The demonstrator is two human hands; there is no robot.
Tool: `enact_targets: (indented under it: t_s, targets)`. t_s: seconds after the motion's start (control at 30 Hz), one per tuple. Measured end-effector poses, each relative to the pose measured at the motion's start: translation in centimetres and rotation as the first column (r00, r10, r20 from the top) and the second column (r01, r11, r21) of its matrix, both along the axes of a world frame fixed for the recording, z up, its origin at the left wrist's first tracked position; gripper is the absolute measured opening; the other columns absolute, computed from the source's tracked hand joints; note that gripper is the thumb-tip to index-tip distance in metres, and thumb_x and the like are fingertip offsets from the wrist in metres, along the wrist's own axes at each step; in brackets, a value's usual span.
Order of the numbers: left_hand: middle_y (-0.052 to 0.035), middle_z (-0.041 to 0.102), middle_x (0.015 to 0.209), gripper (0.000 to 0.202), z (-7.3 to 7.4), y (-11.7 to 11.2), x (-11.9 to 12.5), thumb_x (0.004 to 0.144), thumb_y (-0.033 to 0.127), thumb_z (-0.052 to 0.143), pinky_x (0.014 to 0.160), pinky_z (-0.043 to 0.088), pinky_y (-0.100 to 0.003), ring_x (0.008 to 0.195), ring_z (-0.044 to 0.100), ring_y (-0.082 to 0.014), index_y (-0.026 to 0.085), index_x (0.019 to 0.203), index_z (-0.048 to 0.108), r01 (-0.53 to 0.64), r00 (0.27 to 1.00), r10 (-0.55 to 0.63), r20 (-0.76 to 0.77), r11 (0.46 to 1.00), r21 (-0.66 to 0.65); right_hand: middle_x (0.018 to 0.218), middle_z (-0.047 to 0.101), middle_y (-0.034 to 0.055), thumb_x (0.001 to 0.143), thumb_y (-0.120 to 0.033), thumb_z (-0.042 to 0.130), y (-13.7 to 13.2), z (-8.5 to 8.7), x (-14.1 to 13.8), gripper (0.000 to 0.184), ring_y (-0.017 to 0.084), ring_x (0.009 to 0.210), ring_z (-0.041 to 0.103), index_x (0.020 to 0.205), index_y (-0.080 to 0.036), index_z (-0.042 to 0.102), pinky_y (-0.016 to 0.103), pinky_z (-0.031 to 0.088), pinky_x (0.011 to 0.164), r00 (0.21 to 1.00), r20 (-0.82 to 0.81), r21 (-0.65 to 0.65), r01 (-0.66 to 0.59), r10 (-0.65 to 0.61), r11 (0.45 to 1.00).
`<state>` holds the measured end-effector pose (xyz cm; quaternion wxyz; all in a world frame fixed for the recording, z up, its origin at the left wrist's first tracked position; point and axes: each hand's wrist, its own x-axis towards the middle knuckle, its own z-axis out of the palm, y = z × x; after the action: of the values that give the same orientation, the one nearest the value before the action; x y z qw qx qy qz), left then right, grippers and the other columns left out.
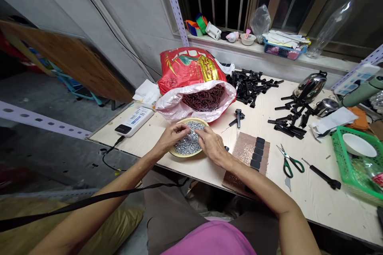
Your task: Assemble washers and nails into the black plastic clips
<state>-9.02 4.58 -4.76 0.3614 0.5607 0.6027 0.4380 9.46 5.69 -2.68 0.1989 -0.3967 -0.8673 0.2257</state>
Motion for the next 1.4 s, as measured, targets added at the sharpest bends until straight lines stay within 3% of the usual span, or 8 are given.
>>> enact_targets:
  t_s: [0.27,0.57,0.67,0.8,0.9,1.03,1.17,1.4]
  targets:
    - [-0.0028,0.069,0.073,0.021,-0.1,-0.6,0.3,0.072,0.035,0.054,0.060,0.046,-0.026,0.065,0.060,-0.0161,0.018,0.073,0.066,-0.025,0.990,0.038,-0.134,0.995,0.099,0.093,0.055,0.0039,0.088,-0.013,0.046,0.1,-0.4,-0.7,0.042,0.013,0.073,0.058,0.126,-0.026,0.057,0.024,0.050,0.067,0.996,0.090,0.019,0.012,-0.013,1.000]
    - [-0.0056,0.070,0.080,0.021,0.2,-1.0,0.2,0.081,0.032,0.048,0.077,0.049,-0.032,0.077,0.062,-0.0184,0.020,0.076,0.065,0.073,0.954,0.005,-0.299,0.965,0.250,0.094,0.057,0.0055,0.086,-0.013,0.047,0.0,-0.9,-1.2,0.042,0.014,0.070,0.059,0.124,-0.024,0.059,0.024,0.050,0.064,0.993,0.112,0.031,0.036,-0.039,0.999]
    - [-0.0046,0.067,0.074,0.023,0.1,-0.8,0.1,0.080,0.036,0.050,0.071,0.048,-0.030,0.071,0.060,-0.0170,0.019,0.072,0.063,0.054,0.979,-0.012,-0.203,0.978,0.201,0.089,0.056,0.0043,0.086,-0.013,0.046,-0.1,-0.9,-1.2,0.041,0.013,0.067,0.057,0.124,-0.024,0.059,0.023,0.049,0.061,0.994,0.102,0.021,0.031,-0.033,0.999]
    - [-0.0013,0.061,0.063,0.029,-0.2,-0.4,0.1,0.072,0.045,0.059,0.061,0.047,-0.028,0.059,0.056,-0.0146,0.018,0.066,0.058,0.033,0.996,-0.037,0.076,0.999,0.042,0.087,0.056,0.0036,0.087,-0.013,0.046,-0.2,-0.8,-1.2,0.038,0.014,0.068,0.058,0.120,-0.024,0.061,0.024,0.048,0.062,0.996,0.084,-0.010,0.032,-0.031,0.999]
    - [0.0019,0.057,0.057,0.036,-0.2,-0.2,0.1,0.064,0.050,0.069,0.059,0.047,-0.028,0.054,0.055,-0.0129,0.017,0.065,0.056,0.054,0.968,-0.036,0.248,0.996,-0.067,0.091,0.059,0.0049,0.088,-0.012,0.045,-0.3,-0.7,-1.2,0.034,0.015,0.075,0.060,0.116,-0.021,0.062,0.025,0.048,0.066,0.998,0.055,-0.043,0.045,-0.043,0.998]
    - [0.0028,0.061,0.063,0.042,0.5,-0.3,0.3,0.053,0.048,0.078,0.056,0.047,-0.026,0.050,0.055,-0.0101,0.015,0.072,0.061,0.077,0.909,0.000,0.417,0.983,-0.167,0.096,0.062,0.0064,0.089,-0.015,0.048,-0.5,-0.5,-1.1,0.021,0.016,0.080,0.060,0.105,-0.017,0.062,0.026,0.047,0.069,0.995,0.005,-0.054,0.100,-0.099,0.994]
    - [0.0030,0.063,0.062,0.044,1.1,-0.6,0.8,0.049,0.047,0.082,0.057,0.047,-0.025,0.050,0.056,-0.0091,0.014,0.072,0.064,0.093,0.884,0.012,0.467,0.975,-0.201,0.091,0.063,0.0044,0.092,-0.022,0.049,-0.7,0.3,-0.9,0.012,0.014,0.073,0.058,0.094,-0.018,0.060,0.025,0.043,0.064,0.990,0.049,-0.051,0.133,-0.130,0.990]
    - [0.0042,0.060,0.054,0.043,1.6,-0.6,1.7,0.048,0.046,0.083,0.053,0.045,-0.023,0.047,0.055,-0.0091,0.014,0.067,0.062,0.083,0.876,0.019,0.481,0.978,-0.190,0.094,0.065,0.0030,0.096,-0.028,0.043,-1.1,1.6,-0.2,0.018,0.015,0.078,0.061,0.100,-0.022,0.060,0.023,0.037,0.059,0.968,0.176,-0.025,0.185,-0.178,0.982]
